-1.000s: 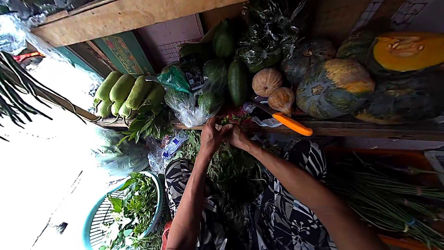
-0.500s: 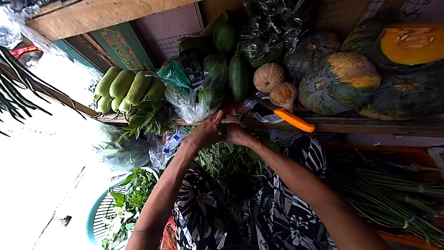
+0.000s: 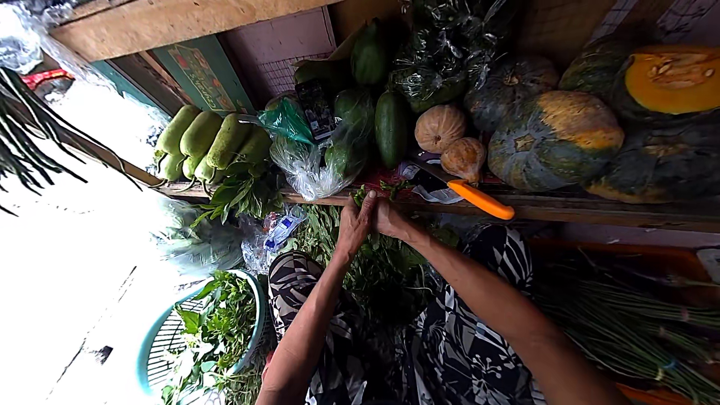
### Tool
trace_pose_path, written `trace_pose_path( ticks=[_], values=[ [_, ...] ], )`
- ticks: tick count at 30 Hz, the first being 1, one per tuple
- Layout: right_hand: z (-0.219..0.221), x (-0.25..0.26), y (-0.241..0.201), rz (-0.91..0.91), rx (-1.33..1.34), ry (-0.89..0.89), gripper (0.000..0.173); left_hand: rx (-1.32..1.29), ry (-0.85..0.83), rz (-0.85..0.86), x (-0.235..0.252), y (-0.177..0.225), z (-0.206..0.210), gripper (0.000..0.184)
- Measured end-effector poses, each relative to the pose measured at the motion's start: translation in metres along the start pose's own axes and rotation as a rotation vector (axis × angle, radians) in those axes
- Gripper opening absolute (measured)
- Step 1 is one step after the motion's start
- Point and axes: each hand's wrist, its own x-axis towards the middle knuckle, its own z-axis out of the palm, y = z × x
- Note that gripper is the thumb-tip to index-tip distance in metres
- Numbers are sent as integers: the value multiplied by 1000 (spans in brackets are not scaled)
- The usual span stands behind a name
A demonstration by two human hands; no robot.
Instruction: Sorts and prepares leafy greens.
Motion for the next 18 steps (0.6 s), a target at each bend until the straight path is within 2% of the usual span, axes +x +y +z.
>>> trace_pose_path(
  ticks=[2, 6, 10, 16, 18],
  values=[
    [-5, -3, -2, -7, 27, 5, 23, 82, 80, 21, 1, 4, 9, 41],
    [-24, -5, 0, -44, 100, -147, 34, 116, 52, 49, 1, 12, 12, 41],
    [-35, 1, 9, -132, 101, -283, 21, 65, 27, 105, 1, 16, 13, 42],
    [-26, -2, 13, -120, 371, -266, 9, -25, -19, 88, 11, 12, 3, 42],
    [-26, -2, 10, -110, 368, -284, 12, 16, -46, 92, 12, 10, -6, 39]
  ],
)
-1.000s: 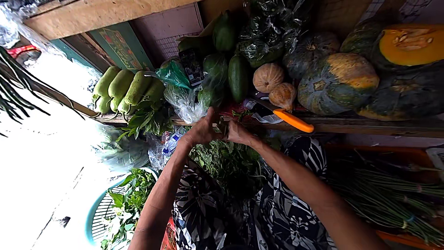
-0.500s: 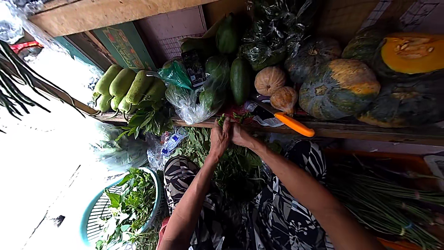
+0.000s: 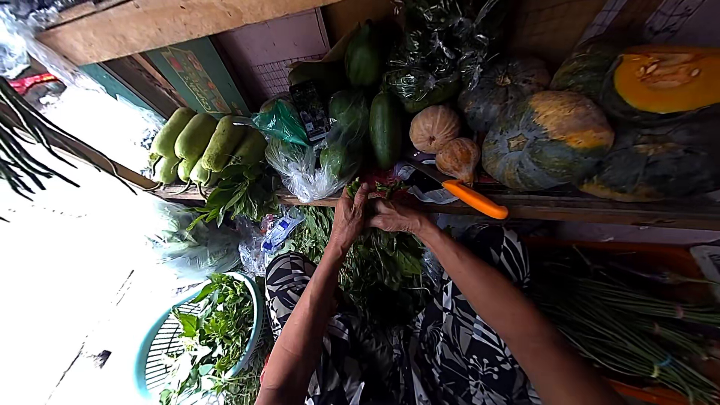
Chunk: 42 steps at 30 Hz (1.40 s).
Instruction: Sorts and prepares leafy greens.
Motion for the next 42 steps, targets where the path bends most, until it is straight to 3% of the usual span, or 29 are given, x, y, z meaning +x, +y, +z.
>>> trace_pose_path(
  ticks=[4, 6, 9, 14, 17, 20, 23, 26, 29, 33, 35, 37, 38, 40, 42],
  values=[
    [-9, -2, -2, 84, -82, 66, 12, 433, -149, 44, -9, 1, -30, 65],
    [-12, -3, -8, 167, -42, 121, 14, 579, -56, 179, -20, 3, -34, 52],
    [-10, 2, -8, 227, -33, 160, 14, 426, -84, 340, -34, 7, -35, 37],
    [-6, -1, -2, 139, 59, 102, 9, 253, -338, 266, -35, 0, -37, 40],
    [-3, -5, -8, 86, 209, 85, 11, 141, -323, 194, -32, -11, -43, 33],
    [-13, -1, 1, 88, 247, 170, 5, -153, -221, 179, -37, -25, -53, 34],
    [-17, 1, 4, 135, 178, 226, 7, -687, -86, 129, -43, -34, -54, 39],
    [-7, 4, 1, 131, 118, 292, 6, -1432, 107, -100, -45, -31, -41, 54],
    [10, 7, 5, 114, -96, 352, 20, -1839, 299, -358, -42, -34, -27, 34],
    [18, 7, 2, 106, -393, 327, 40, -1566, 357, -505, -33, -28, -18, 31],
    [21, 6, 0, 100, -544, 313, 39, -1358, 327, -430, -29, -28, -18, 27],
    [22, 5, -1, 93, -661, 307, 37, -1173, 162, -252, -28, -37, -25, 18],
    [22, 4, 2, 71, -702, 307, 38, -1111, 74, -176, -27, -41, -30, 31],
    [22, 2, 6, 42, -758, 280, 40, -955, -59, -101, -24, -43, -41, 76],
    [24, 1, 10, 18, -833, 229, 37, -772, -162, -75, -20, -40, -53, 98]
  ],
)
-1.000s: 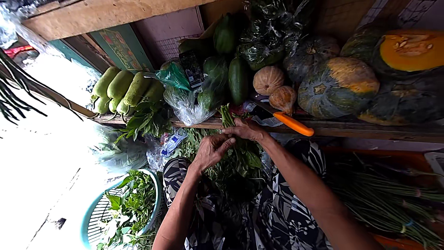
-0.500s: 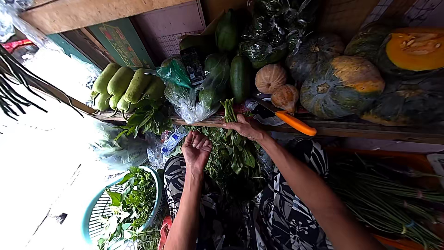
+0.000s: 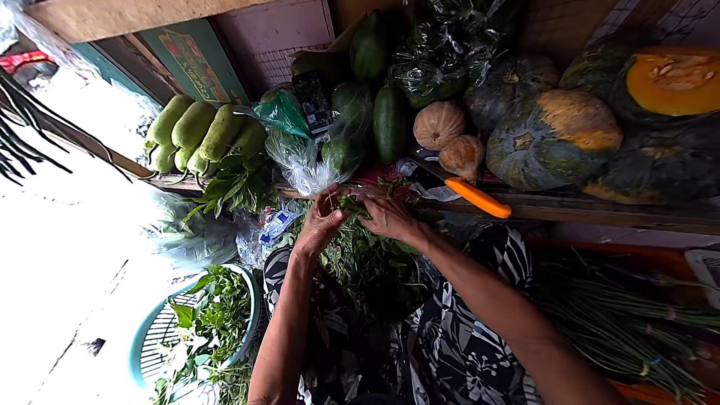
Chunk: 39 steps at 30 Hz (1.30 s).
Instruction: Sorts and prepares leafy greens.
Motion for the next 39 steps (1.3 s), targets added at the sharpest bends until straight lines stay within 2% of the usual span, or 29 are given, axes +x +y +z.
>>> trace_pose_path(
  ticks=[2, 4, 6, 12, 16, 19, 20, 21, 23, 24, 25, 27, 29, 31, 32, 34, 36, 38, 39],
  values=[
    [1, 0, -5, 26, -84, -148, 35, 235, -53, -42, 2, 10, -6, 105],
    [2, 2, -12, 64, -134, -277, 33, 496, -98, -86, 7, 15, -6, 97],
    [6, 0, -15, 48, -162, -302, 29, 699, -161, -134, 9, 20, 2, 87],
    [14, -7, -17, 68, -123, -387, 39, 1238, -372, -184, 20, 18, 11, 55],
    [25, -12, -19, 16, -133, -414, 42, 1475, -491, -311, 22, 32, 24, 46],
    [26, -17, -20, -2, -107, -356, 38, 1522, -518, -209, 9, 31, 31, 38],
    [25, -17, -21, 26, -88, -350, 38, 1533, -491, -100, 1, 29, 33, 34],
    [24, -16, -21, 58, -77, -343, 39, 1523, -442, 83, -9, 24, 32, 27],
    [13, -8, -25, 145, -99, -414, 37, 1435, -337, 481, -25, 6, 28, 20],
    [6, -1, -25, 209, -81, -454, 38, 1352, -334, 564, -32, 0, 28, 23],
    [0, 6, -21, 286, -24, -473, 39, 1232, -350, 568, -39, -4, 29, 26],
    [-9, 15, -7, 408, 195, -428, 41, 880, -329, 458, -51, -15, 23, 29],
    [-8, 15, 8, 453, 505, -234, 34, 405, -158, 333, -57, -29, 15, 22],
    [-3, 13, 10, 471, 732, -84, 26, -199, 44, 220, -54, -37, 18, 20],
    [-1, 13, 9, 467, 794, -52, 26, -524, 135, 165, -50, -38, 23, 29],
    [4, 13, 1, 406, 804, -17, 27, -912, 302, 62, -42, -39, 29, 44],
    [2, 13, -7, 332, 648, -40, 36, -914, 396, 21, -34, -40, 31, 49],
    [-2, 10, -15, 280, 408, -78, 43, -744, 387, 20, -31, -36, 29, 55],
    [-2, 8, -16, 245, 297, -79, 41, -649, 354, 28, -31, -32, 26, 51]
  ],
)
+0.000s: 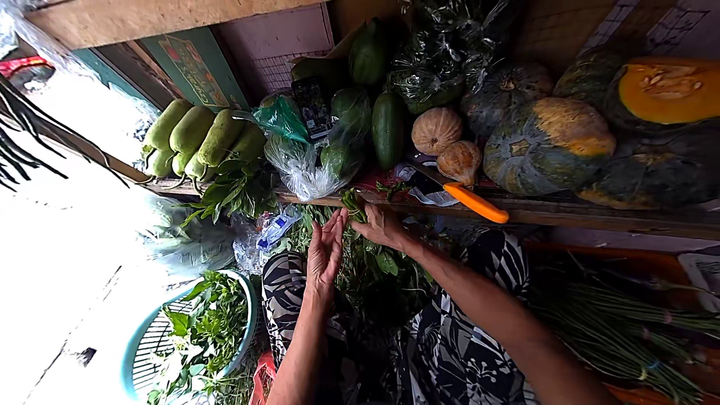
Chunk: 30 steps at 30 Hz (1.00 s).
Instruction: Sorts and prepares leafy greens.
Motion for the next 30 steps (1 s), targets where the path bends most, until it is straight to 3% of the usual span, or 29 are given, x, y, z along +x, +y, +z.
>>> trace_pose_path(
  ticks=[1, 2, 5, 7, 12, 14, 16, 19, 21, 22, 24, 26, 28, 30],
  values=[
    [1, -2, 2, -46, -87, 17, 37, 78, -55, 14, 2, 5, -2, 46],
    [3, -3, 4, -93, -145, 27, 36, 151, -99, 17, 5, 12, -6, 53],
    [8, -6, 9, -178, -275, -42, 34, 534, -185, -1, 13, 33, -10, 100],
    [12, -8, 6, -188, -343, -159, 36, 885, -237, -9, 17, 44, -8, 110],
    [32, -13, -3, -203, -463, -265, 30, 1624, -411, -147, 25, 52, 9, 86],
    [37, -15, -4, -185, -458, -250, 33, 1890, -509, -30, 24, 48, 14, 73],
    [36, -16, -1, -173, -394, -185, 34, 2001, -554, 242, 15, 41, 14, 53],
    [25, -14, 1, -145, -273, -137, 36, 2001, -547, 823, -2, 21, 10, 27],
    [17, -2, 0, -56, -296, -185, 35, 1993, -550, 1083, -10, 12, 8, 22],
    [11, 6, -3, 20, -293, -211, 35, 1969, -579, 1131, -14, 9, 7, 22],
    [0, 17, -1, 139, -179, -204, 40, 1833, -707, 1047, -17, 6, 4, 28],
    [-5, 23, 7, 141, 14, -178, 40, 1611, -779, 840, -13, 7, -6, 35],
    [-3, 23, 15, 126, 273, -133, 36, 1306, -659, 605, -11, 5, -17, 33],
    [2, 18, 14, 111, 508, -72, 29, 833, -404, 401, -9, -4, -18, 25]
  ],
)
